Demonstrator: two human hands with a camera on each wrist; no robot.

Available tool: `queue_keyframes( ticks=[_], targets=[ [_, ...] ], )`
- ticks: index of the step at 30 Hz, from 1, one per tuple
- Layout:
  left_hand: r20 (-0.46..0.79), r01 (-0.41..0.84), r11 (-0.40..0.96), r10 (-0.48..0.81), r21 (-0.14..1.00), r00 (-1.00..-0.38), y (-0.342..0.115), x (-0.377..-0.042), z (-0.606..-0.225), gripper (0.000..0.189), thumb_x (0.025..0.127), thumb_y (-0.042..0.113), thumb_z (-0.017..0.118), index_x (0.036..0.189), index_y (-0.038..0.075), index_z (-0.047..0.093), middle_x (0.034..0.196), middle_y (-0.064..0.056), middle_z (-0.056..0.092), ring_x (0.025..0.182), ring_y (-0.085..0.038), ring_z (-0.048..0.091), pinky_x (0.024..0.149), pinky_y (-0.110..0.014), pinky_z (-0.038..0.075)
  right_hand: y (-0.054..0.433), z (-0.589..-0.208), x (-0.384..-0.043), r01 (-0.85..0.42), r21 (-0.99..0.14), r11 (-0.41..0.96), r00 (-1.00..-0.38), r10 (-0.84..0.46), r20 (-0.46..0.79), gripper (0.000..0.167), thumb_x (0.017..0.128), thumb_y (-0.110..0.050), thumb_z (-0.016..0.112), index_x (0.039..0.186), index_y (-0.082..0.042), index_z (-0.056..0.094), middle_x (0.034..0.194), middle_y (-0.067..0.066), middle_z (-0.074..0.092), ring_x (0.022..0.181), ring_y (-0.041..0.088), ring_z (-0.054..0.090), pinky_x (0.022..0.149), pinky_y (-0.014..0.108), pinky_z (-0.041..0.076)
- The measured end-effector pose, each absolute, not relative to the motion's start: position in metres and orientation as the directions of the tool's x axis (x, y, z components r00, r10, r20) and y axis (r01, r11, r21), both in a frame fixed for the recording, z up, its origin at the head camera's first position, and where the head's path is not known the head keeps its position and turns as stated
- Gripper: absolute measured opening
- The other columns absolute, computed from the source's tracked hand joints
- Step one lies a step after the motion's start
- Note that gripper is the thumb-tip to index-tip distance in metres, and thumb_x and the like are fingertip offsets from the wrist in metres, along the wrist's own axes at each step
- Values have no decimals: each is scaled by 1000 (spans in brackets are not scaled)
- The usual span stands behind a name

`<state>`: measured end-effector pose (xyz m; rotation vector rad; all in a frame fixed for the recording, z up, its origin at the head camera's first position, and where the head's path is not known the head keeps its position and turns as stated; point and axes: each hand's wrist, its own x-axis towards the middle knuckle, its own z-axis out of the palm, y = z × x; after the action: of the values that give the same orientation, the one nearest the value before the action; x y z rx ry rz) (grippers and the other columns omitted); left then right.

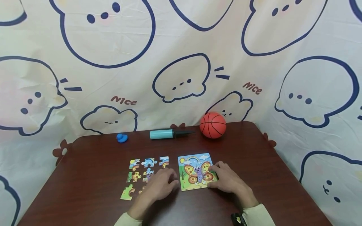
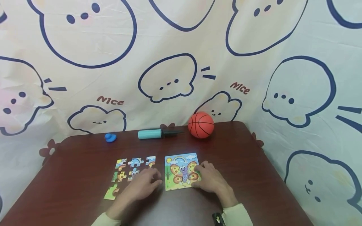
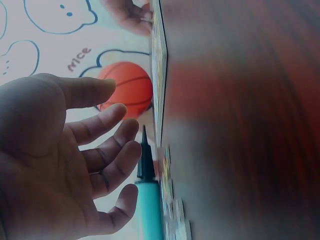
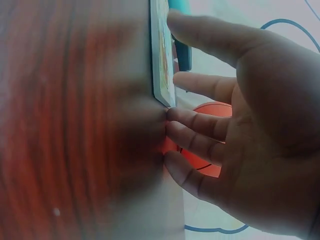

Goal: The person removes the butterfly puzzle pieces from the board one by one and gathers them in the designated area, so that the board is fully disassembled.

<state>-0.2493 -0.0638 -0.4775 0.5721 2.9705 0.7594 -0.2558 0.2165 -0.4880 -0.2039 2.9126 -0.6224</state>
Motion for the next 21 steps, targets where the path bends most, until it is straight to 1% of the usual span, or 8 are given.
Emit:
queue_keyframes(
  ticks=[4, 6, 8, 11, 14, 17, 21],
  targets=[
    [76, 371, 806, 381, 461, -921, -50, -250, -477, 8, 87, 30, 66, 88, 24, 61, 81, 11, 53, 83, -12, 50, 74, -42, 38, 219, -487, -255, -89, -413, 906, -978, -158, -135, 84, 64, -49, 86, 136, -18, 55, 129, 4, 49, 115, 22, 45, 94, 47, 45],
    [81, 390, 803, 398, 451, -914, -44, -251, -477, 8, 87, 30, 65, 89, 23, 62, 81, 10, 53, 82, -12, 49, 74, -42, 37, 221, -487, -254, -94, -400, 912, -979, -157, -127, 91, 62, -49, 87, 140, -17, 51, 135, 6, 48, 121, 25, 44, 96, 52, 42],
    [81, 408, 797, 418, 444, -905, -36, -252, -477, 9, 87, 31, 64, 89, 22, 63, 83, 10, 55, 83, -12, 50, 73, -40, 37, 223, -487, -254, -96, -383, 919, -981, -153, -122, 94, 62, -49, 87, 143, -17, 49, 141, 8, 45, 127, 28, 42, 98, 56, 39],
    [77, 435, 789, 448, 435, -890, -24, -253, -477, 9, 89, 32, 64, 88, 23, 63, 85, 9, 58, 85, -12, 50, 71, -37, 36, 225, -488, -254, -105, -363, 926, -979, -161, -127, 93, 64, -49, 85, 143, -16, 48, 147, 10, 42, 133, 32, 38, 99, 61, 35],
    [69, 451, 782, 470, 430, -880, -15, -254, -477, 9, 89, 32, 64, 88, 23, 63, 87, 10, 58, 89, -13, 53, 70, -36, 36, 226, -489, -255, -106, -362, 926, -975, -168, -143, 90, 66, -51, 84, 141, -15, 51, 148, 11, 41, 135, 33, 37, 99, 63, 33],
    [58, 454, 785, 477, 422, -877, -6, -257, -478, 9, 88, 32, 64, 91, 23, 63, 88, 9, 56, 93, -15, 54, 70, -36, 34, 227, -489, -255, -104, -363, 926, -975, -168, -147, 86, 65, -52, 84, 137, -15, 54, 147, 10, 43, 135, 32, 39, 99, 62, 34],
    [39, 452, 799, 477, 396, -878, 4, -261, -481, 12, 87, 32, 65, 95, 23, 64, 95, 8, 57, 96, -15, 52, 70, -35, 33, 228, -490, -255, -103, -364, 926, -977, -162, -135, 83, 64, -52, 84, 134, -16, 57, 146, 9, 44, 134, 30, 40, 98, 62, 35]
  ],
)
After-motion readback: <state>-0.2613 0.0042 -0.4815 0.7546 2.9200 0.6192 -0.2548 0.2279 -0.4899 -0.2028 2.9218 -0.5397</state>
